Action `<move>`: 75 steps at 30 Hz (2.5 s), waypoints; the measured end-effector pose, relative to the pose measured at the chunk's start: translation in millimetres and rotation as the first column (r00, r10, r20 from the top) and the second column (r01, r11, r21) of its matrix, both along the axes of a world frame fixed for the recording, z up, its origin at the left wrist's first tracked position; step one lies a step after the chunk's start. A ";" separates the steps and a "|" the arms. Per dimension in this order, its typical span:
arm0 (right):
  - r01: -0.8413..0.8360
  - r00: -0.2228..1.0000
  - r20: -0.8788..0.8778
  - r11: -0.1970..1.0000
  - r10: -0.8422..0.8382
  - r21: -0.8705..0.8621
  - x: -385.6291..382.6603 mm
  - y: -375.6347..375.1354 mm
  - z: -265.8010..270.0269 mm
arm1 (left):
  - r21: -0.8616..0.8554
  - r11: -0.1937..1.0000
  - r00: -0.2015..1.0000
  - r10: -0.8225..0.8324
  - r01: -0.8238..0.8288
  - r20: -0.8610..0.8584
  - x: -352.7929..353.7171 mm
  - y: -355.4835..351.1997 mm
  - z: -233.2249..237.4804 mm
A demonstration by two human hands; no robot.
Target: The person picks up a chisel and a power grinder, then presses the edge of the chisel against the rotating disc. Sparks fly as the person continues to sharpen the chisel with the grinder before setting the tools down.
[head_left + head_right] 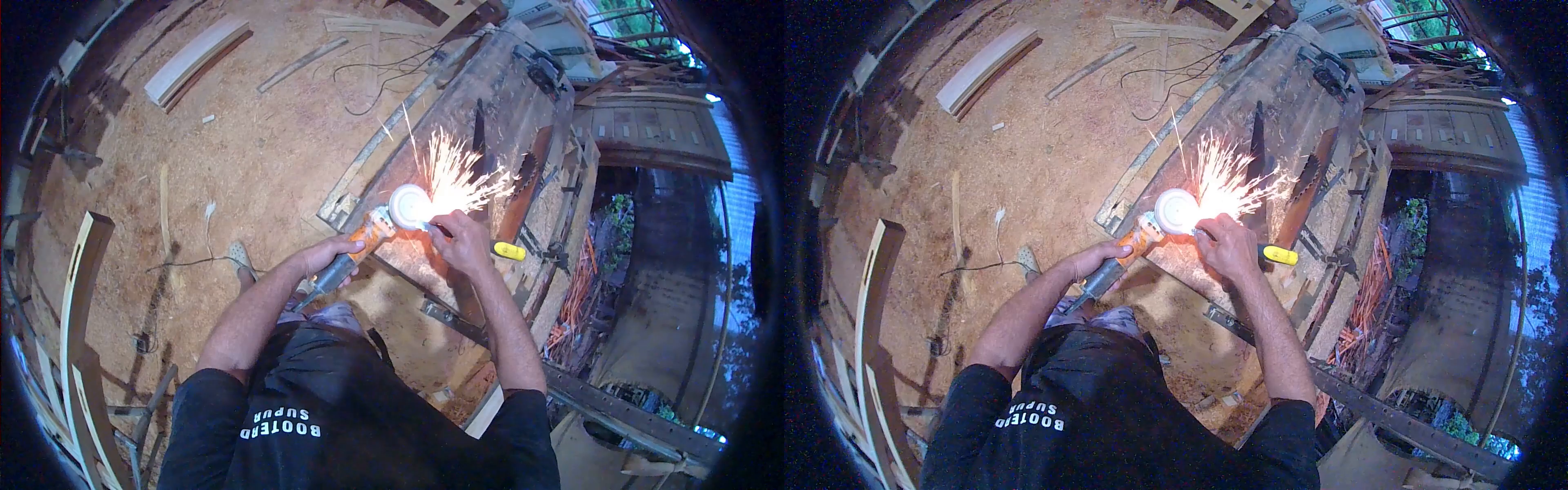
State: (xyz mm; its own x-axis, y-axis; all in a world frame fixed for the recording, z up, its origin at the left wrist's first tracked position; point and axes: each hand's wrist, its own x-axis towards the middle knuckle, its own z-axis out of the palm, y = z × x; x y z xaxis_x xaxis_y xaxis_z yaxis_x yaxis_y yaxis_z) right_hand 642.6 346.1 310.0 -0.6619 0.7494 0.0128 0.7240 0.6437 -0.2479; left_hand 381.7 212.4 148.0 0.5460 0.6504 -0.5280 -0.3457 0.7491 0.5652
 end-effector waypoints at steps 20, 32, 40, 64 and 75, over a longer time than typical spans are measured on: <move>-0.014 1.000 -0.002 1.000 0.014 0.023 0.9 3.0 -0.9 | 0.002 1.000 1.000 0.028 -0.028 -0.009 -0.6 -1.2 14.4; -0.003 1.000 0.018 1.000 0.002 0.020 -1.4 5.0 -0.1 | -0.019 1.000 0.999 0.016 -0.015 0.034 0.6 -0.1 2.2; -0.045 0.999 0.024 0.997 0.043 0.069 -1.0 2.8 0.6 | -0.019 1.000 0.999 0.024 -0.023 0.027 1.4 -0.3 4.0; 0.006 1.000 0.002 0.999 -0.006 0.038 -1.5 8.5 -2.0 | -0.006 1.000 0.999 0.020 -0.020 0.044 0.6 0.6 3.6; -0.014 0.999 0.031 1.000 0.014 0.023 1.9 4.1 0.2 | 0.017 0.999 0.999 0.040 -0.040 -0.016 0.9 -0.3 12.4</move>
State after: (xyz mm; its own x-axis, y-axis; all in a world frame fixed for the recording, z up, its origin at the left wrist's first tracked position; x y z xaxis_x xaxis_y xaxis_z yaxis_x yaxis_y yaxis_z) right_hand 644.4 350.2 310.1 -0.6726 0.7399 0.0092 0.7220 0.6590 -0.2108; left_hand 382.5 212.1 160.4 0.5106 0.6805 -0.5256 -0.3655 0.7251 0.5836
